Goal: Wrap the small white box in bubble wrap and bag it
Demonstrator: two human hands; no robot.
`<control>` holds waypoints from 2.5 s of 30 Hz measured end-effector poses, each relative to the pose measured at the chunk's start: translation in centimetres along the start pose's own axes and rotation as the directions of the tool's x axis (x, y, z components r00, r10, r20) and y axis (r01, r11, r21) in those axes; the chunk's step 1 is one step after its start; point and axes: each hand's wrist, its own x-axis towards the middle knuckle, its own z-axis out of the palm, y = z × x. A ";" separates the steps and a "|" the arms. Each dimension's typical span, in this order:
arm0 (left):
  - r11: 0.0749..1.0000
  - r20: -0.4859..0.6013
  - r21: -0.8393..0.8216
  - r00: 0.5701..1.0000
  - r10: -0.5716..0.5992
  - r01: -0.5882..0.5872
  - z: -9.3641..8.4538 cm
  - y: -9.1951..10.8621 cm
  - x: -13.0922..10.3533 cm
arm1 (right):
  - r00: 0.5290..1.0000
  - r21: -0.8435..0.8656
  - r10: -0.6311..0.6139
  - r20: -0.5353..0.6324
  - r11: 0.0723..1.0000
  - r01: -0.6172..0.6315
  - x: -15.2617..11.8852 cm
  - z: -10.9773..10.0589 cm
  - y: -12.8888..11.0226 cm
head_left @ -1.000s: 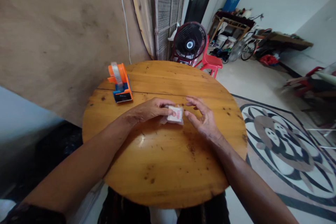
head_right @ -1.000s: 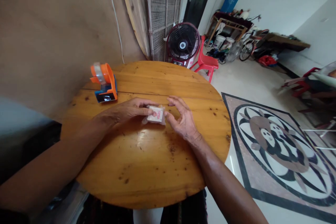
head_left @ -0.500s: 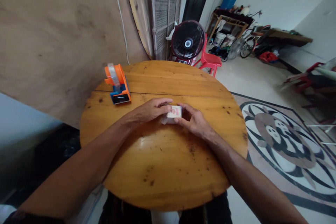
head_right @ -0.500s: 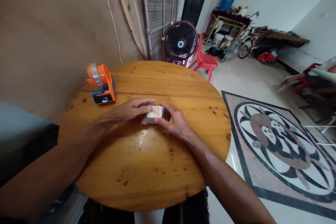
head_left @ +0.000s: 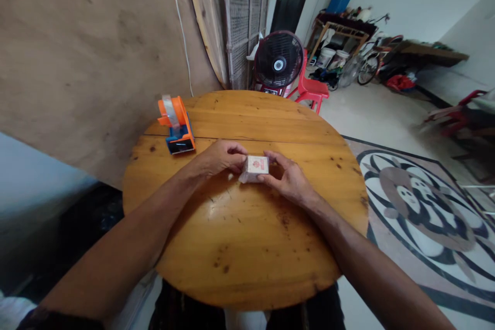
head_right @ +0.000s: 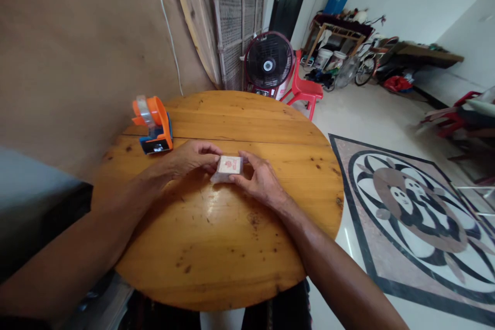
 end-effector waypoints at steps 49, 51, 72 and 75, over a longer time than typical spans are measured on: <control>0.737 0.258 0.561 0.926 0.277 -0.377 -0.2 0.5 -0.4 | 0.995 -0.100 -0.027 0.096 0.994 0.037 -0.1 0.1 0.4; 0.705 0.233 0.615 0.935 0.266 -0.353 -0.3 0.5 -0.4 | 0.995 -0.095 -0.019 0.094 0.995 0.028 -0.1 0.0 0.3; 0.743 0.175 0.499 0.892 0.418 -0.446 -0.1 0.5 -0.4 | 0.994 -0.103 -0.056 0.096 0.993 0.066 0.1 0.1 0.3; 0.725 0.157 0.463 0.852 0.499 -0.510 0.1 0.5 -0.4 | 0.991 -0.103 -0.079 0.111 0.991 0.090 0.1 0.2 0.4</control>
